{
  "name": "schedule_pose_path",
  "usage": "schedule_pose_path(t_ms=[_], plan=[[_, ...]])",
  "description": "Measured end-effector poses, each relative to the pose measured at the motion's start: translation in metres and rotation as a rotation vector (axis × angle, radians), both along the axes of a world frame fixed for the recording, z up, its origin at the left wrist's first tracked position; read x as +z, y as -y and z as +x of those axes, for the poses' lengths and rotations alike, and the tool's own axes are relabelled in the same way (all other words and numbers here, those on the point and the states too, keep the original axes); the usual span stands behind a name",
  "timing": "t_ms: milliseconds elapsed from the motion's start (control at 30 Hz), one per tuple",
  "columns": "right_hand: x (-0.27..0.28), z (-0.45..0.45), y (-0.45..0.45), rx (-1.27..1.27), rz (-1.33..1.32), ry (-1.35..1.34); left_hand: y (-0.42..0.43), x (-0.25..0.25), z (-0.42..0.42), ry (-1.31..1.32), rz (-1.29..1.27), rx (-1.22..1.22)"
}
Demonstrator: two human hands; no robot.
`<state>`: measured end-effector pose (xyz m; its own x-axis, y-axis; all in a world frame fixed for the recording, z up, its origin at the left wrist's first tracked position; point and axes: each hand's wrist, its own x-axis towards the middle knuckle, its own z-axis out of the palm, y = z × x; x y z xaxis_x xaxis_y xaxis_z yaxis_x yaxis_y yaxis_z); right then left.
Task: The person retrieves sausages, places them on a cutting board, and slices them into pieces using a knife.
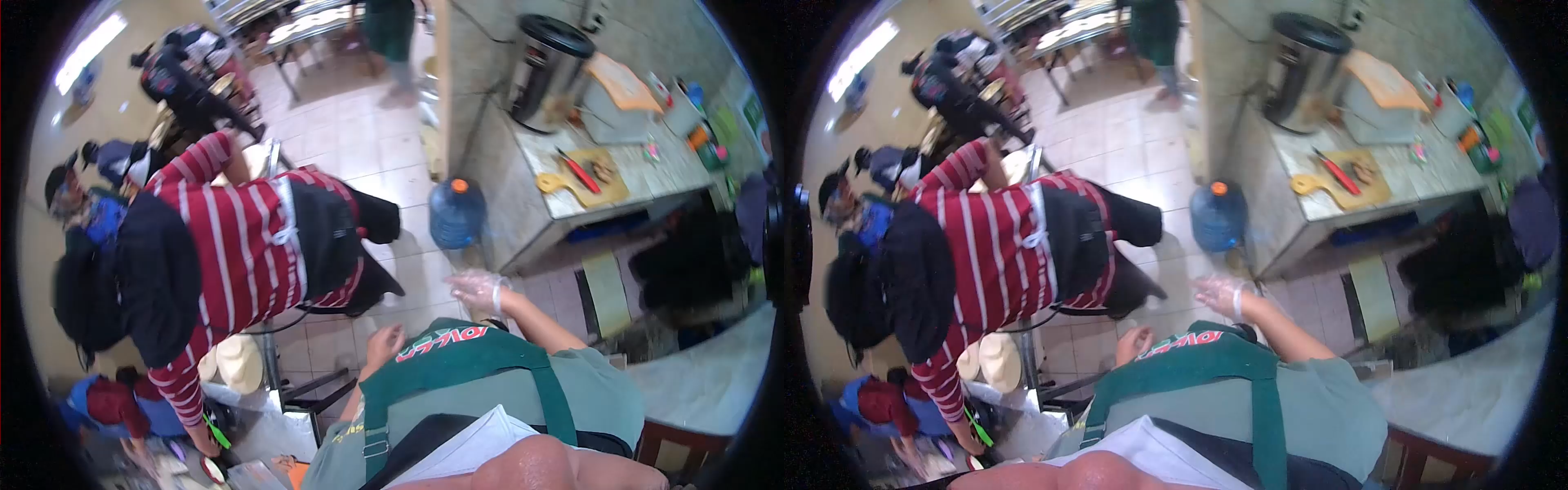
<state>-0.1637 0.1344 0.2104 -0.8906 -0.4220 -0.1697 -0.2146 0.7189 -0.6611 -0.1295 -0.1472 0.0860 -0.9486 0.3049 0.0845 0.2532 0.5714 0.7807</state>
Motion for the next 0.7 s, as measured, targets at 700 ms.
schedule_pose_path(t_ms=[700], plan=[[-0.033,-0.091,-0.325,-1.01,0.554,-0.348,-0.324,0.078,-0.172,-0.357,0.145,-0.591]])
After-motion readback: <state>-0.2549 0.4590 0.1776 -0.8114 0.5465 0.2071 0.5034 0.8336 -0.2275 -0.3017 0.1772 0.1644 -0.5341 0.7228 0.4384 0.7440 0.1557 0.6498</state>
